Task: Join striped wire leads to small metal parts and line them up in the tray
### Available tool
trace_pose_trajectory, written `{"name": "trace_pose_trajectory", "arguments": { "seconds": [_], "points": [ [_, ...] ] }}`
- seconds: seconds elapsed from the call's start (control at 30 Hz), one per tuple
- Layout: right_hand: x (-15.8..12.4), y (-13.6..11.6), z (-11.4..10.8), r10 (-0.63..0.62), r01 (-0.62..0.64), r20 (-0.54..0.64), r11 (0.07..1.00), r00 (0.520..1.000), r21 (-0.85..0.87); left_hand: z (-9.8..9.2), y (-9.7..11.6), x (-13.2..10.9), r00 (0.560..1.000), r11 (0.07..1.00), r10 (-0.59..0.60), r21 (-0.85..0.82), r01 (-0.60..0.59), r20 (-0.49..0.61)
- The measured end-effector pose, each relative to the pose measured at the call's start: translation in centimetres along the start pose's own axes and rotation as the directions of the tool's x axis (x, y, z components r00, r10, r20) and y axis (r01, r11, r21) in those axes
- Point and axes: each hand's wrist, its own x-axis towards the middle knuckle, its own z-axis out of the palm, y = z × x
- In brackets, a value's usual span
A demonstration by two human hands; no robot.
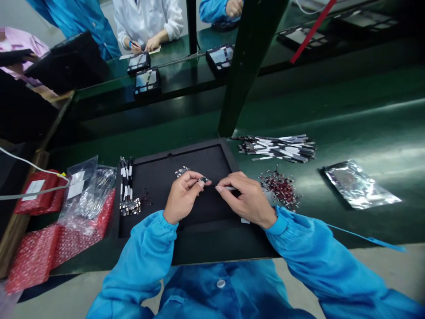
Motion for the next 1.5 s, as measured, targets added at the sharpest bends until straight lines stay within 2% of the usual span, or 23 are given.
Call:
{"name": "trace_pose_trajectory", "arguments": {
  "seconds": [0.17, 0.37, 0.6, 0.77, 1.5],
  "points": [
    [0.1, 0.0, 0.0, 0.009, -0.009, 0.003, 1.0, 1.0, 0.007, 0.3, -0.1, -0.1, 0.999, 0.99, -0.049, -0.128, 0.051, 0.025],
    [0.0, 0.1, 0.2, -0.004, 0.004, -0.002, 1.0, 1.0, 0.015, 0.8, -0.1, -0.5, 0.997, 0.999, -0.026, -0.017, 0.027, 0.076],
    [0.1, 0.1, 0.3, -0.041, 0.041, -0.029, 0.999, 0.999, -0.004, 1.2, -0.5, -0.8, 0.999, 0.999, -0.015, 0.032, 0.013, 0.037],
    [0.1, 0.3, 0.4, -0.085, 0.086, -0.059, 0.996, 0.995, 0.024, 1.1, -0.5, -0.9, 0.999, 0.995, 0.037, 0.09, -0.038, 0.012],
    [-0.1, 0.5, 0.5, -0.111, 0.11, -0.076, 0.994, 0.991, -0.024, 1.5, -0.5, -1.3, 0.998, 0.992, 0.051, 0.117, -0.056, 0.04]
  ]
}}
